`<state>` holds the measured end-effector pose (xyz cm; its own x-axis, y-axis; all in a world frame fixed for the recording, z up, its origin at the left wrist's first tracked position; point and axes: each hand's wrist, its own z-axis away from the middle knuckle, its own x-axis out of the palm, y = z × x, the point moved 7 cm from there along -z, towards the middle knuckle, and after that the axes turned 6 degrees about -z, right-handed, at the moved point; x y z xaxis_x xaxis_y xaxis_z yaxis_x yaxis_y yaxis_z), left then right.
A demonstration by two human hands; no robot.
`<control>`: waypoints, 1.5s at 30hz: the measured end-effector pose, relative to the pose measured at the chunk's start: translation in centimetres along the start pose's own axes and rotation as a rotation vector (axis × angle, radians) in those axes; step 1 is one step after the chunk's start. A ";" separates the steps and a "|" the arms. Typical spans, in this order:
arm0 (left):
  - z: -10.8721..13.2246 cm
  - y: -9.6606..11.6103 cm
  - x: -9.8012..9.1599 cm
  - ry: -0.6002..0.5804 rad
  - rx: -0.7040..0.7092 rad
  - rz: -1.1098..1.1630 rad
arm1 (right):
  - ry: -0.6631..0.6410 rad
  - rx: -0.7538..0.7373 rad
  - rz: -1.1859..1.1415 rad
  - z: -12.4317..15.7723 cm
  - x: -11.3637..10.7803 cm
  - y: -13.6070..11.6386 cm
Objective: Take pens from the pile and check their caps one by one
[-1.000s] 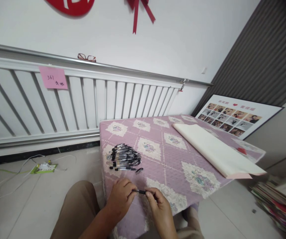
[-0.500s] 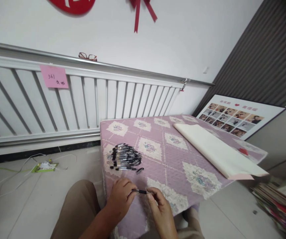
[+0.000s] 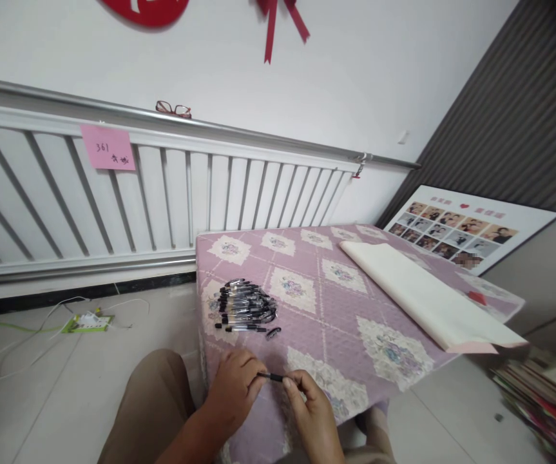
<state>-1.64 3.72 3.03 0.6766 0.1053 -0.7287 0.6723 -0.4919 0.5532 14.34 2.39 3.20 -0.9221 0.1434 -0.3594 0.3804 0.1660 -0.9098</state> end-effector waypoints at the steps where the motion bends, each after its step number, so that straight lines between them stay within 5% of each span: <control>1: 0.0 -0.2 0.2 -0.009 -0.008 0.002 | 0.006 0.004 0.002 -0.1 0.0 0.3; 9: 0.2 -4.4 0.5 0.057 -0.260 0.225 | 0.095 -0.044 0.192 -3.9 -0.3 3.8; 17: 0.4 -5.3 0.2 0.076 -0.270 0.240 | -0.015 -0.253 0.527 -9.0 3.5 4.1; 26: 0.4 -5.3 0.3 0.023 -0.277 0.200 | -0.104 -0.198 0.670 -8.0 4.0 5.7; 32: 0.4 -5.2 0.8 -0.004 -0.300 0.160 | -0.128 -0.206 0.472 -5.2 2.7 4.7; 39: 0.4 -4.3 0.5 -0.059 -0.293 0.044 | -0.045 0.051 -0.138 -2.6 0.0 4.3; 45: 0.6 -3.5 0.4 -0.084 -0.288 -0.041 | 0.010 0.080 -0.237 -2.1 -1.5 3.6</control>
<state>-3.87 5.02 0.54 0.6280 0.0428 -0.7771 0.7644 -0.2217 0.6055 17.20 4.86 0.91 -0.9840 0.1196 -0.1324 0.1466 0.1187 -0.9820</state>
